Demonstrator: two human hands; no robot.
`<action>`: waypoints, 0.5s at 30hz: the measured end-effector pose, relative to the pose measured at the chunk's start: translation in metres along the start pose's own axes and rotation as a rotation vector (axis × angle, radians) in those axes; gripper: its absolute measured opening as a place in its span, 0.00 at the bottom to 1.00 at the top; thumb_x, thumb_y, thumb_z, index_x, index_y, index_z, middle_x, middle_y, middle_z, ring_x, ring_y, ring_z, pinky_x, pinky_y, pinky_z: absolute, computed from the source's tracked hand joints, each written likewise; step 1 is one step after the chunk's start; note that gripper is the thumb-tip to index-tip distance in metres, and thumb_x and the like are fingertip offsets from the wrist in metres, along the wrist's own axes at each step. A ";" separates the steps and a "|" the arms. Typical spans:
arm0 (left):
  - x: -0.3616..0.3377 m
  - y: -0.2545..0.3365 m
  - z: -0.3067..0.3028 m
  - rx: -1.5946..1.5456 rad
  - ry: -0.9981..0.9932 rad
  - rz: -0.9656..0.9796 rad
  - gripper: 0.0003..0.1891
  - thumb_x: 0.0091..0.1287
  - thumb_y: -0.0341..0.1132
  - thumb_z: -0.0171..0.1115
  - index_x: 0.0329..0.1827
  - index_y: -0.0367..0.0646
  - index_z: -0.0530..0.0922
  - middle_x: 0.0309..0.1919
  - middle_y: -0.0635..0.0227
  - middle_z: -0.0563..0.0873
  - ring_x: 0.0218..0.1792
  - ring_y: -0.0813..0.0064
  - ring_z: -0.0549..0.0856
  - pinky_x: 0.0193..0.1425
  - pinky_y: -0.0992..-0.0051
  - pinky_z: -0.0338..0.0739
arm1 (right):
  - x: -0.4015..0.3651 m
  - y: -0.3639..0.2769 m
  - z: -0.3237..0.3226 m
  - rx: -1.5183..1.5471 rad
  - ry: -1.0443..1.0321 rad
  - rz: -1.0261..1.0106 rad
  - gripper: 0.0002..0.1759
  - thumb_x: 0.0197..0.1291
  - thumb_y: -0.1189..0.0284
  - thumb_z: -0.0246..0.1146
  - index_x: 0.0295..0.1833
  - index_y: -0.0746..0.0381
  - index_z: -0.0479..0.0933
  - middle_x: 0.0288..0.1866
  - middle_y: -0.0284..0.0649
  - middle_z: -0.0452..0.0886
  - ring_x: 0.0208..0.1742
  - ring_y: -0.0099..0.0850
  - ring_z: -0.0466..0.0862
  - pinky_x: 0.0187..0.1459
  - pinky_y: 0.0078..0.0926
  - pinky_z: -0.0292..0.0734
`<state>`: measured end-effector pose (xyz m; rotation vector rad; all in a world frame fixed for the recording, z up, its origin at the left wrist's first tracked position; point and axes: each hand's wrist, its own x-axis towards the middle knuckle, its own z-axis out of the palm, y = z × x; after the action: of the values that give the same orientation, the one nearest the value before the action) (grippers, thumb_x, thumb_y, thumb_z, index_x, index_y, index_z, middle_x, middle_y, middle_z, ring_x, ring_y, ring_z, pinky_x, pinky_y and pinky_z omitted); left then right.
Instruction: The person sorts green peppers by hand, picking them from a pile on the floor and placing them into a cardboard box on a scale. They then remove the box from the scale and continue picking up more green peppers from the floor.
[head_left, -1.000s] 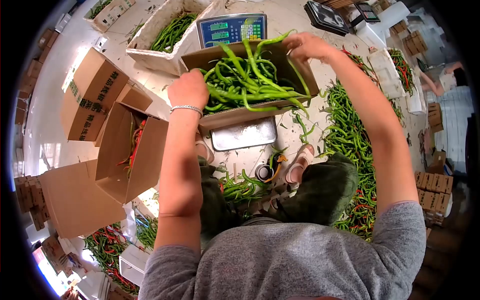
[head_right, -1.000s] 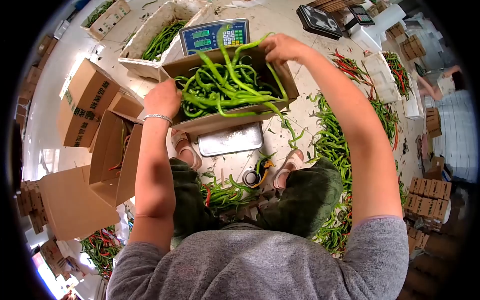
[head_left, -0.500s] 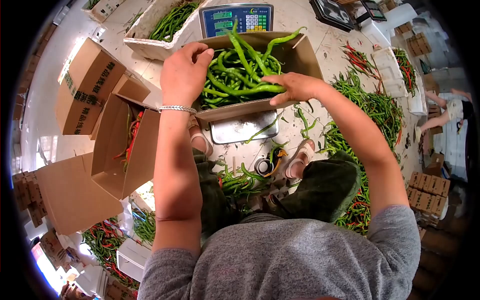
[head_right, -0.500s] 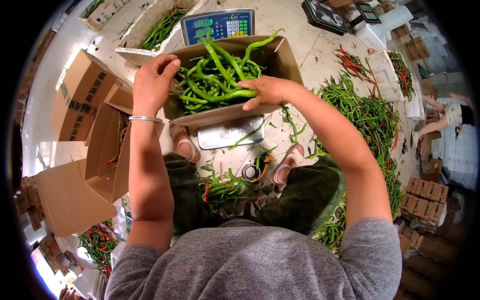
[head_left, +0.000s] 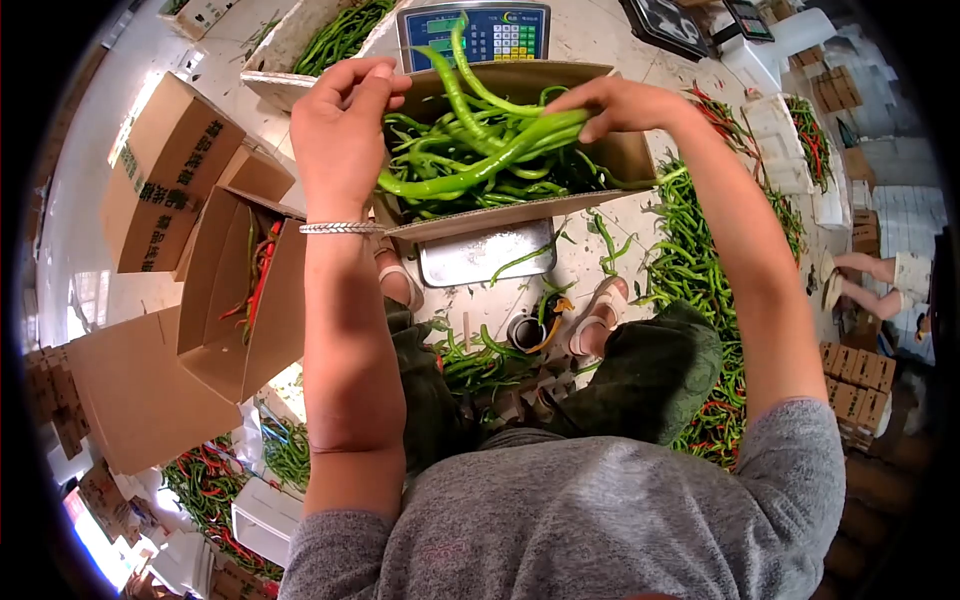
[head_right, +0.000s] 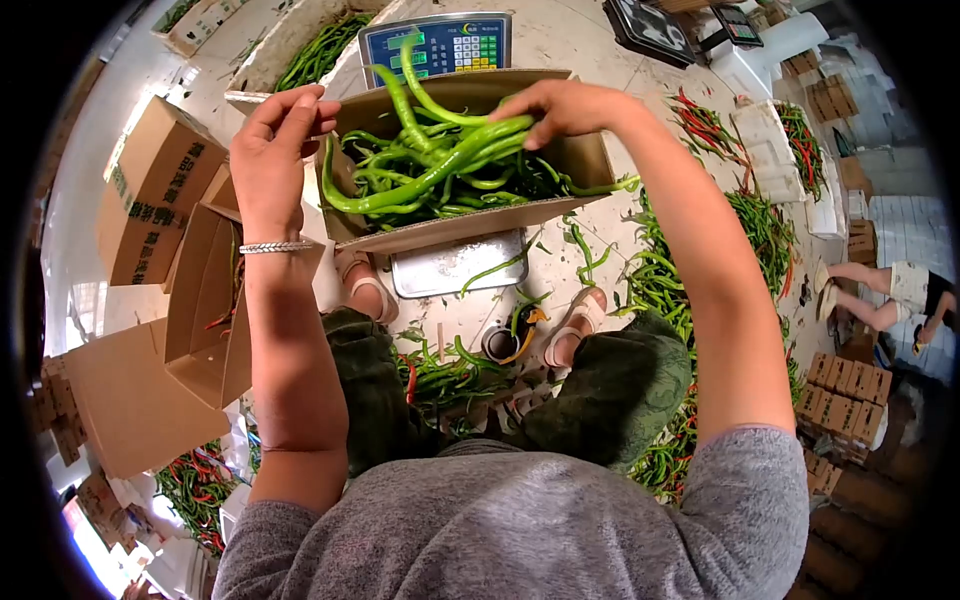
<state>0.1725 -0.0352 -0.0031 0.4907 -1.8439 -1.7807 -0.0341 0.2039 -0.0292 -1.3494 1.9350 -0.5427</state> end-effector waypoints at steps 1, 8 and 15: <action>0.000 -0.001 -0.001 -0.005 -0.011 -0.009 0.10 0.65 0.34 0.57 0.43 0.37 0.81 0.34 0.66 0.86 0.34 0.82 0.83 0.39 0.83 0.73 | 0.004 0.012 0.003 -0.319 -0.085 0.194 0.26 0.47 0.78 0.66 0.56 0.59 0.75 0.51 0.38 0.77 0.48 0.27 0.77 0.50 0.24 0.73; 0.000 0.006 0.001 -0.086 0.048 -0.040 0.10 0.66 0.32 0.56 0.45 0.37 0.80 0.35 0.64 0.86 0.35 0.80 0.83 0.37 0.85 0.72 | 0.042 -0.001 -0.013 -0.098 0.216 0.160 0.17 0.54 0.68 0.64 0.49 0.61 0.75 0.48 0.40 0.78 0.48 0.31 0.78 0.50 0.28 0.73; 0.004 0.000 0.005 -0.222 0.015 -0.060 0.11 0.66 0.31 0.56 0.47 0.34 0.78 0.36 0.61 0.86 0.35 0.79 0.84 0.36 0.86 0.74 | 0.132 -0.030 0.086 -0.306 0.306 0.246 0.32 0.51 0.49 0.62 0.54 0.62 0.71 0.52 0.50 0.77 0.55 0.47 0.75 0.56 0.40 0.69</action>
<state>0.1660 -0.0339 -0.0029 0.4767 -1.6116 -1.9870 0.0219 0.0749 -0.1062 -1.2363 2.4747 -0.3573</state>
